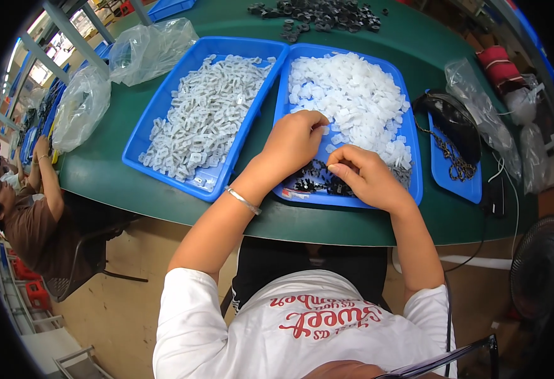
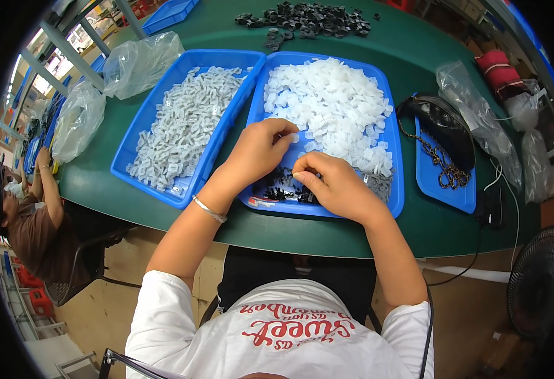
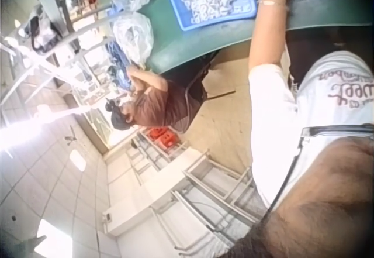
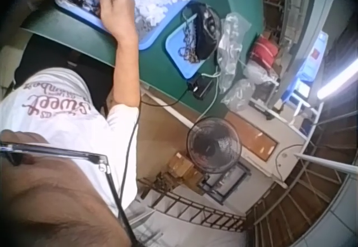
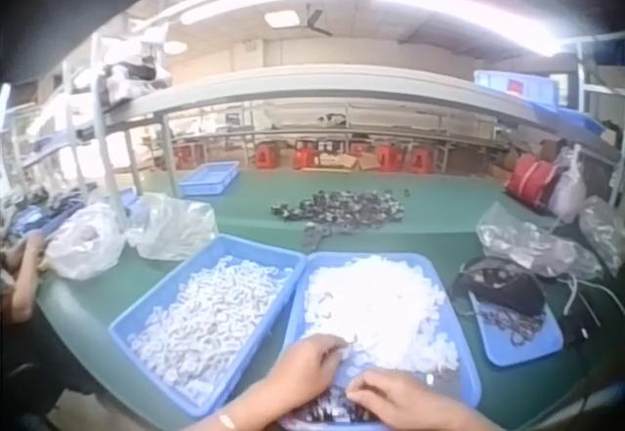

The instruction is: The person sorts and assembles small plastic clips and rubber rings into blue plastic trays by hand.

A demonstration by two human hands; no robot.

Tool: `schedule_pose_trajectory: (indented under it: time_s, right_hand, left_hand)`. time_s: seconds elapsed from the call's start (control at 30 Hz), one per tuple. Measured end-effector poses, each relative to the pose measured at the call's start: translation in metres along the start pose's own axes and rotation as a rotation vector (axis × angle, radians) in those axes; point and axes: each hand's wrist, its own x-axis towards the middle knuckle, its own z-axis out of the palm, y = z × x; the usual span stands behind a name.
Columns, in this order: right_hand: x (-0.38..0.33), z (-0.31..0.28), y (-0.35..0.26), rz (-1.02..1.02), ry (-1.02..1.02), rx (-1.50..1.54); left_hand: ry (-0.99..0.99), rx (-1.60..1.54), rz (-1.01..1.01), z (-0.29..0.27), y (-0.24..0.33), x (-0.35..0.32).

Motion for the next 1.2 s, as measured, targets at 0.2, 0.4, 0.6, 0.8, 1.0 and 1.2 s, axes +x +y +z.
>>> schedule_pose_trajectory:
  time_s: [0.2,0.4,0.6,0.8,1.0,1.2]
  right_hand:
    - [0.006,0.003,0.003,0.087,0.150,0.306]
    - [0.012,0.004,0.001,0.085,0.298,0.166]
    - [0.014,0.007,0.001,0.023,0.427,-0.082]
    - [0.014,0.007,-0.005,0.037,0.435,-0.143]
    - [0.013,0.006,0.003,0.048,0.443,-0.003]
    - [0.013,0.005,0.000,0.072,0.410,0.009]
  left_hand:
    - [-0.136,-0.703,-0.378,-0.010,0.010,-0.008]
    - [-0.150,-0.912,-0.477,-0.010,0.017,-0.011]
    - [-0.166,-0.974,-0.482,-0.010,0.014,-0.012]
    - [-0.182,-1.018,-0.490,-0.010,0.012,-0.012]
    - [-0.197,-1.004,-0.472,-0.011,0.015,-0.013]
    - [-0.256,-0.947,-0.466,-0.011,0.016,-0.014]
